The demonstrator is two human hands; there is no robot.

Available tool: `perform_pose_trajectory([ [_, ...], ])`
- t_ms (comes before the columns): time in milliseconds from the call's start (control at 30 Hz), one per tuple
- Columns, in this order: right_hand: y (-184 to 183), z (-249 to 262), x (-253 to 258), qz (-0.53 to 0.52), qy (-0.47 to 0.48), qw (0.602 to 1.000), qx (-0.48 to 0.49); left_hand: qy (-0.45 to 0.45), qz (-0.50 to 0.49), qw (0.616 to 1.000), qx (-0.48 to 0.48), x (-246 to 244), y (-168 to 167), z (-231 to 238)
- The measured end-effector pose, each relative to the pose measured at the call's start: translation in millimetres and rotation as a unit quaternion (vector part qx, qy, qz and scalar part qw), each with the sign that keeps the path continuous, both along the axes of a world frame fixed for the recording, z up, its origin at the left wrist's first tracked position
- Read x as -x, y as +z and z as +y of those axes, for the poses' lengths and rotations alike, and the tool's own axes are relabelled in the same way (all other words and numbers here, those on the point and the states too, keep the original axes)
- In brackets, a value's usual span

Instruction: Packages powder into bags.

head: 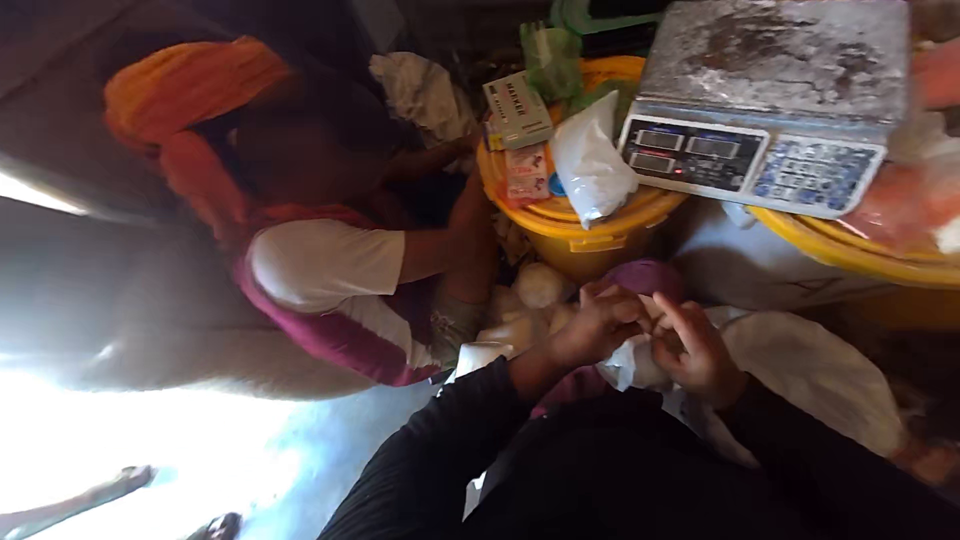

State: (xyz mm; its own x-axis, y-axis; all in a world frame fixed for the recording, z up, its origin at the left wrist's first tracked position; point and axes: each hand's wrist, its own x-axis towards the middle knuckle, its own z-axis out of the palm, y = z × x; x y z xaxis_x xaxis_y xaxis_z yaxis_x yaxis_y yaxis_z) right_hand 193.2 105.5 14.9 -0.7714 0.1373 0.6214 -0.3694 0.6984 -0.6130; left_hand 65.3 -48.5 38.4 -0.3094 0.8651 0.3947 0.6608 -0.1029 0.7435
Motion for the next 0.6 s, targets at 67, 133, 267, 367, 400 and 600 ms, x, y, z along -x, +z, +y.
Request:
perform_pose_trajectory([
  [67, 4, -8, -2, -0.096, -0.002, 0.974, 0.204, 0.022, 0.083, 0.996, -0.036, -4, -10, -1],
  [133, 9, -9, -2, -0.138, -0.002, 0.942, 0.307, 0.039, 0.131, 0.988, -0.065, -6, -16, 1],
  [267, 1, -4, -10, -0.031, -0.039, 0.996, 0.080, 0.077, 0.149, 0.982, -0.091, -11, -22, 4],
  [367, -1, 5, -9, 0.044, -0.021, 0.997, -0.061, 0.119, 0.097, 0.984, -0.093, -22, -28, 4],
  [400, 0, 6, -8, 0.049, -0.010, 0.996, -0.075, 0.126, 0.076, 0.985, -0.087, -25, -29, 2],
  [600, 59, -8, 3, 0.111, 0.099, 0.986, -0.072, 0.072, 0.026, 0.990, -0.116, -25, -12, -20],
])
